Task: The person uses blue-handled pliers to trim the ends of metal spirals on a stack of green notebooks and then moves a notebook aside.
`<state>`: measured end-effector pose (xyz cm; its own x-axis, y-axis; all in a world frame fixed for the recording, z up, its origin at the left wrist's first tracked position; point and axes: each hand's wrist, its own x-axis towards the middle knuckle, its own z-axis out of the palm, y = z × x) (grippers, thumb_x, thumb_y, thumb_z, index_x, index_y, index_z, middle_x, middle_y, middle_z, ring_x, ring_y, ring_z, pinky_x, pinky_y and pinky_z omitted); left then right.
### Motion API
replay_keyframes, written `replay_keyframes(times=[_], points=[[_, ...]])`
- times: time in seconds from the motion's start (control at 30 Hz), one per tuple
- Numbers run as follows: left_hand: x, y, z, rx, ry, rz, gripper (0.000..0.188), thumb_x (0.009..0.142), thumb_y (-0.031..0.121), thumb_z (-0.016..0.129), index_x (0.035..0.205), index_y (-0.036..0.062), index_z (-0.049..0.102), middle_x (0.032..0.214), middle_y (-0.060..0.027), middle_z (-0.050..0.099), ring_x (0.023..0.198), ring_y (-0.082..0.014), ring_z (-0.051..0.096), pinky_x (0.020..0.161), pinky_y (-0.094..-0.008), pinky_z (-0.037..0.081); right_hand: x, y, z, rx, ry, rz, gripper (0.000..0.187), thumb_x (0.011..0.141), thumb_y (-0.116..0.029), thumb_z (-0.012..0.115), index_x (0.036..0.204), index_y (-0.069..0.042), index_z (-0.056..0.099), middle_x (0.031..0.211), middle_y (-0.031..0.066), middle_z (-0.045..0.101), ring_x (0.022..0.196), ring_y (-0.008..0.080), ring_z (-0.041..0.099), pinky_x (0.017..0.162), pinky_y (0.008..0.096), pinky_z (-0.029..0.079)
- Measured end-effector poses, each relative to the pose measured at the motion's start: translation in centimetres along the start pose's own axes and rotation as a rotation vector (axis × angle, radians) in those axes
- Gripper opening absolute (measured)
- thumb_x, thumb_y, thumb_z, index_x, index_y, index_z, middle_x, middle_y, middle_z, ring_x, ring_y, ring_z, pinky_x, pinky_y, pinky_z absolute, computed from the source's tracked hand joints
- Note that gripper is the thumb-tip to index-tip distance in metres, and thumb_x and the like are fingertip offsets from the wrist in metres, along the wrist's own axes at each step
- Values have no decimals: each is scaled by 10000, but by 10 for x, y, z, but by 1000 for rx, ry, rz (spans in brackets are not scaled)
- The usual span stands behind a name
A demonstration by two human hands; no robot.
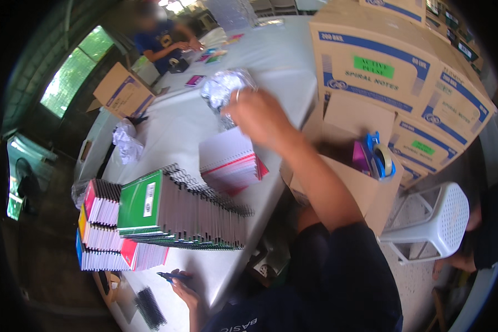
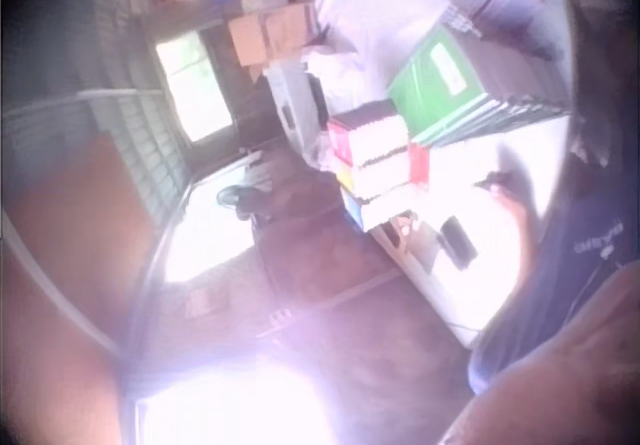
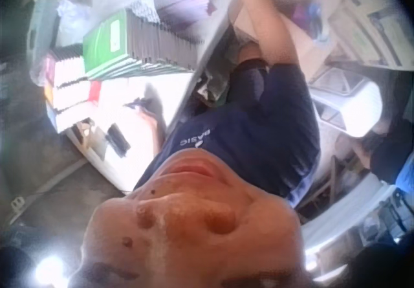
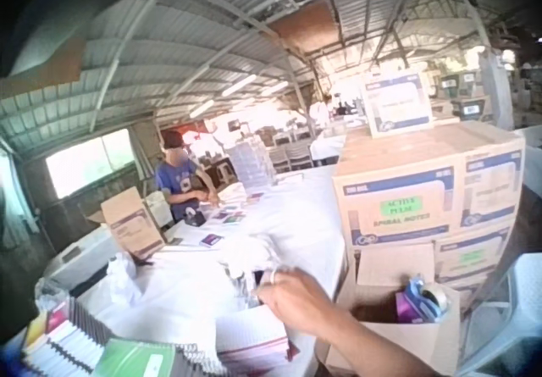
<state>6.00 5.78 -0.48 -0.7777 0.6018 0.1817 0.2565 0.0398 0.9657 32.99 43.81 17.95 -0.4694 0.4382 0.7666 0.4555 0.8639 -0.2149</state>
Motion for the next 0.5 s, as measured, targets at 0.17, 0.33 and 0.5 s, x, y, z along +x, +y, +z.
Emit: replay_keyframes(times=[0.17,0.33,0.5], points=[[-6,16,-2,-55,29,15,543,944,469,412,1121,-44,422,837,-110,544,786,-191,535,762,-315,418,-30,-29,39,40,-293,-26,152,795,-193,634,887,-96,705,914,67,638,886,280,572,806,399,452],[-7,10,-2,-95,34,22,519,946,446,424,1104,-48,442,846,-103,543,784,-183,538,762,-312,422,-33,-34,45,128,-305,17,204,786,-208,669,931,-66,696,988,89,634,973,277,554,884,391,417],[-8,23,-2,-80,33,-34,414,979,370,371,1110,-14,454,829,-76,554,777,-158,526,766,-293,402,-26,-74,12,238,79,-5,291,767,-106,677,1053,-55,656,1074,93,632,1002,277,549,888,376,410]])
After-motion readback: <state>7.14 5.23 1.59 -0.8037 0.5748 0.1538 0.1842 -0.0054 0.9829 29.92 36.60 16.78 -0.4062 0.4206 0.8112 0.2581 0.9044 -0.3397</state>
